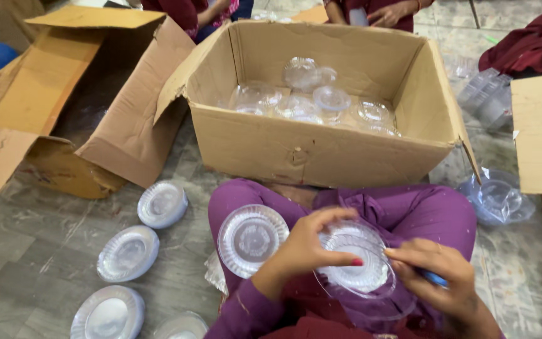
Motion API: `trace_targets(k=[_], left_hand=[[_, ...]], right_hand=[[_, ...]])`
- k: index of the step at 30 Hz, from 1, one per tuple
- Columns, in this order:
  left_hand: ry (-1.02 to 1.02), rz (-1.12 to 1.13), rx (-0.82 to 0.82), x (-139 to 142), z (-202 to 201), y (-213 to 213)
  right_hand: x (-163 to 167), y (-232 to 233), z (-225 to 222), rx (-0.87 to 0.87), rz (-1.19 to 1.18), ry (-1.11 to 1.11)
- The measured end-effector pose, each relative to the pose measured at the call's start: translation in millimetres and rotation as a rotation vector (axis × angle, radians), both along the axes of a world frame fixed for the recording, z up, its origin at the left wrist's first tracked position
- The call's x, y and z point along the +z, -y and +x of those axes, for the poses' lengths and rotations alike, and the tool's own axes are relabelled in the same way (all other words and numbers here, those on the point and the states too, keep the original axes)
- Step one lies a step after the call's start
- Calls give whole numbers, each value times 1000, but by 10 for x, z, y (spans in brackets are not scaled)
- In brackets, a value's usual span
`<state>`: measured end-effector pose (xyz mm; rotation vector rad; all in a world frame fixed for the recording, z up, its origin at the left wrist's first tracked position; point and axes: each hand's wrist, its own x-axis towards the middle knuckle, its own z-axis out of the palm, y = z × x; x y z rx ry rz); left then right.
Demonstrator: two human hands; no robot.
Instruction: The person sits on the floor and uses a small blue utility knife to trim the edges of clear plastic plates. They hold each plate with one hand and carefully cut along the rim with the other, then place the trimmed plate into a nearby cardboard box.
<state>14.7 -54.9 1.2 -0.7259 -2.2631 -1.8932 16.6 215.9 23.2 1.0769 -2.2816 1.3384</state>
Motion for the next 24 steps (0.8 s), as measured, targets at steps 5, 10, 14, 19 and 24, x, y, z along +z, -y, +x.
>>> trace_targets(k=[5,10,14,19,24], left_hand=[[387,354,-112,-272,-72,-57],[20,85,452,-207,97,-209],[-254,-117,544,27,198,-277],[-391,-205,468,178,245,-376],[-440,-190,457,218,258,-367]], right_hand=[[-6,283,-189,-373,75,-173],[111,359,-97,-482,122,-28],[171,468,163,-347,61,-128],[103,459,188,-120,-38,-205],[39,410,126,-282,-53,-169]])
